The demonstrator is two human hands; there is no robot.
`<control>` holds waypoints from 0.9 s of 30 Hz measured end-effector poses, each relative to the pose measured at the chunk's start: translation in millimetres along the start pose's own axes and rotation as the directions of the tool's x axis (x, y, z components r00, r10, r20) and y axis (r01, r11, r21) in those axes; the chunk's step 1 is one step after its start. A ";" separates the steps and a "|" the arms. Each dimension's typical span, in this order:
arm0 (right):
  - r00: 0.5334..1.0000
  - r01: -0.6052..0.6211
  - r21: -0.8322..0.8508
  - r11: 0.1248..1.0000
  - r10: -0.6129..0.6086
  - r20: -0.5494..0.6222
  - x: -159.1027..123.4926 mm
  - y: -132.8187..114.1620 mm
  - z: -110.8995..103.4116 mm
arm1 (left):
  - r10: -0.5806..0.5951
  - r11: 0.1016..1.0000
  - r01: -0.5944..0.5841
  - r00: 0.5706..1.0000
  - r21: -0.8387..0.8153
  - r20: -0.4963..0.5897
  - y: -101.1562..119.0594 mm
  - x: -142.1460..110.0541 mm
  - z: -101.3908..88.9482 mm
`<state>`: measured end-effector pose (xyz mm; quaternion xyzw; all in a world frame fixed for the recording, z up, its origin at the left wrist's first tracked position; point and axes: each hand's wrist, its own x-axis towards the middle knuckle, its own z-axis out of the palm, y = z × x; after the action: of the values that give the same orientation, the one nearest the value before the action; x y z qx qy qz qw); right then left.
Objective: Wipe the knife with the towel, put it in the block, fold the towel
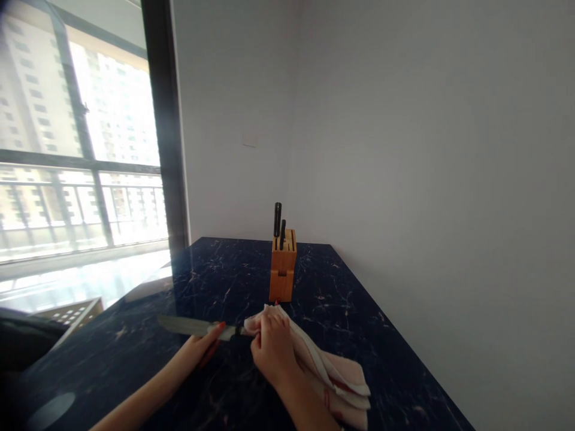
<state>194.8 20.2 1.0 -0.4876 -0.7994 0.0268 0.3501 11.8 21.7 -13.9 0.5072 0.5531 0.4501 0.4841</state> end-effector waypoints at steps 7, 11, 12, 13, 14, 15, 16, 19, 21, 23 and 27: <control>0.985 0.166 0.087 0.982 -0.170 0.041 -0.7 -20.4 -2.0 | 0.046 0.999 -0.046 0.999 0.024 0.006 -2.7 0.0 3.5; 0.983 0.158 0.039 0.987 -0.161 0.092 -2.8 -17.5 -4.5 | 0.042 0.999 -0.042 0.999 0.029 0.001 -2.8 1.9 1.8; 0.984 0.148 0.019 0.989 -0.150 0.095 -3.1 -15.2 -4.4 | 0.038 0.999 -0.038 0.999 0.030 0.000 -2.6 2.5 1.4; 0.987 0.132 -0.003 0.991 -0.131 0.089 -3.3 -12.3 -4.1 | 0.034 0.999 -0.034 0.999 0.031 -0.001 -2.4 3.1 1.1; 0.991 0.110 -0.026 0.994 -0.108 0.076 -3.3 -9.0 -3.6 | 0.031 0.999 -0.031 1.000 0.032 -0.002 -2.1 3.5 0.8; 0.995 0.082 -0.053 0.995 -0.079 0.060 -3.1 -5.2 -3.1 | 0.029 0.999 -0.029 1.000 0.034 -0.003 -1.8 3.7 0.5; 0.998 0.049 -0.082 0.995 -0.046 0.044 -2.7 -1.3 -2.6 | 0.028 0.999 -0.028 1.000 0.035 -0.004 -1.5 3.7 0.3; 0.998 -0.048 -0.176 0.983 0.055 0.031 -1.7 8.3 -2.4 | 0.032 0.999 -0.032 0.999 0.037 -0.004 -0.5 2.3 -0.4; 0.995 -0.084 -0.202 0.976 0.094 0.039 -1.8 9.9 -2.7 | 0.038 0.999 -0.038 0.999 0.038 -0.003 0.2 0.6 -0.9; 0.996 -0.069 -0.175 0.982 0.078 0.044 -2.8 7.1 -2.5 | 0.048 0.998 -0.047 0.999 0.040 -0.002 0.5 -1.1 -1.2; 0.999 0.002 -0.097 0.995 0.003 0.049 -5.0 0.4 -0.1 | 0.068 0.997 -0.068 0.998 0.035 -0.006 0.0 -3.3 -1.9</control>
<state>196.6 16.3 -1.7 -0.5034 -0.8079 -0.0002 0.3064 10.0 18.4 -13.3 0.5325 0.5449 0.4584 0.4576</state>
